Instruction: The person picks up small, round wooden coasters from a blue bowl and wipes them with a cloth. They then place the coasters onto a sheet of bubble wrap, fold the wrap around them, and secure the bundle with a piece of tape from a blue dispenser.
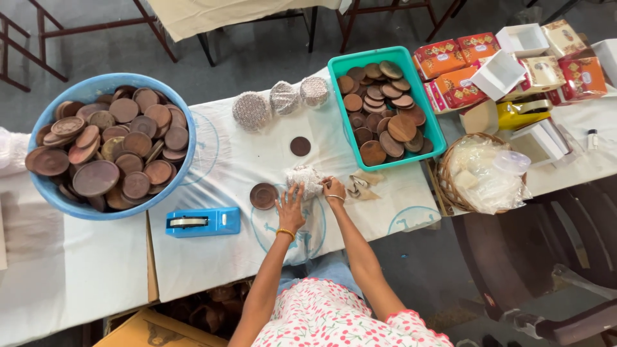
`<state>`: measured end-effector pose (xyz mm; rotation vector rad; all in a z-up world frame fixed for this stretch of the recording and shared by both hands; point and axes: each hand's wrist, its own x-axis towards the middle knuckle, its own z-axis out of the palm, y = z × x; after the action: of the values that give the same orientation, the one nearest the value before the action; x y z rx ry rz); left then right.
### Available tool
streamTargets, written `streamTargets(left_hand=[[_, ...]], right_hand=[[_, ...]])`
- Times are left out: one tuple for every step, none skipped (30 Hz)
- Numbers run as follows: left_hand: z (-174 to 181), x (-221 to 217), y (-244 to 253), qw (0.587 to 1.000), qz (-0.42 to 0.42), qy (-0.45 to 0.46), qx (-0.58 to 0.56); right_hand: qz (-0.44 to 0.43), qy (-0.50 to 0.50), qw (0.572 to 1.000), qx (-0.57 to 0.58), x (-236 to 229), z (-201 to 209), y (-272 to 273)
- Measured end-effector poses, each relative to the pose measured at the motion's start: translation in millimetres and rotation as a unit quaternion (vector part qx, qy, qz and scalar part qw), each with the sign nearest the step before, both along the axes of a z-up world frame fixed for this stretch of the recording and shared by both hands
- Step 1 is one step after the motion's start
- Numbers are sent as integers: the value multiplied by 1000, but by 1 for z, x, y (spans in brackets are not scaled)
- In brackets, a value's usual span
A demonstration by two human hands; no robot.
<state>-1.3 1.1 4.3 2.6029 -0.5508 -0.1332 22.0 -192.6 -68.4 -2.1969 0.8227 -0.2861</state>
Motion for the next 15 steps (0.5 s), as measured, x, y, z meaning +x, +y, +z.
streamTargets(left_hand=[[-1,-1,-1,1000,0,4,10],[-3,-2,-1,1000,1,8,21],[-6,-3,-2,1000,-2,6,20],[-8,-4,-2,1000,0,4,25],[-11,-5,-1,1000,2,3,31],[-12,-5,-1,1000,0,1,31],[-13,-4,-2,999,-2,-14,51],[-14,-4,-2,997,-4,-28,71],[-39,-5,-2,997,-2,-32,69],[-64,-5,-3,992,-22,-124,4],[-91,-4,1,974,-39,-215,-60],[-86,-7,1,973,-35,-219,-59],[-79,-8,3,979,-40,-189,-61],[-73,-9,7,984,-44,-159,-63],[-47,-12,6,984,-34,-164,-59]], right_hand=[[15,1,1000,12,-3,3,-5],[31,2,999,23,-6,5,-10],[28,0,999,22,-5,17,-6],[-9,-61,998,-19,-3,28,-3],[-45,-120,990,-60,-2,40,2],[-47,-122,990,-60,7,43,19],[-13,-180,981,-66,18,47,35],[23,-238,968,-72,29,51,51],[24,-241,967,-73,32,87,84],[112,-284,951,-36,34,123,118],[202,-323,925,2,36,157,157],[206,-327,922,2,41,158,182],[315,-313,895,-30,47,159,210],[420,-296,856,-63,53,162,239],[428,-301,850,-60,55,141,260]])
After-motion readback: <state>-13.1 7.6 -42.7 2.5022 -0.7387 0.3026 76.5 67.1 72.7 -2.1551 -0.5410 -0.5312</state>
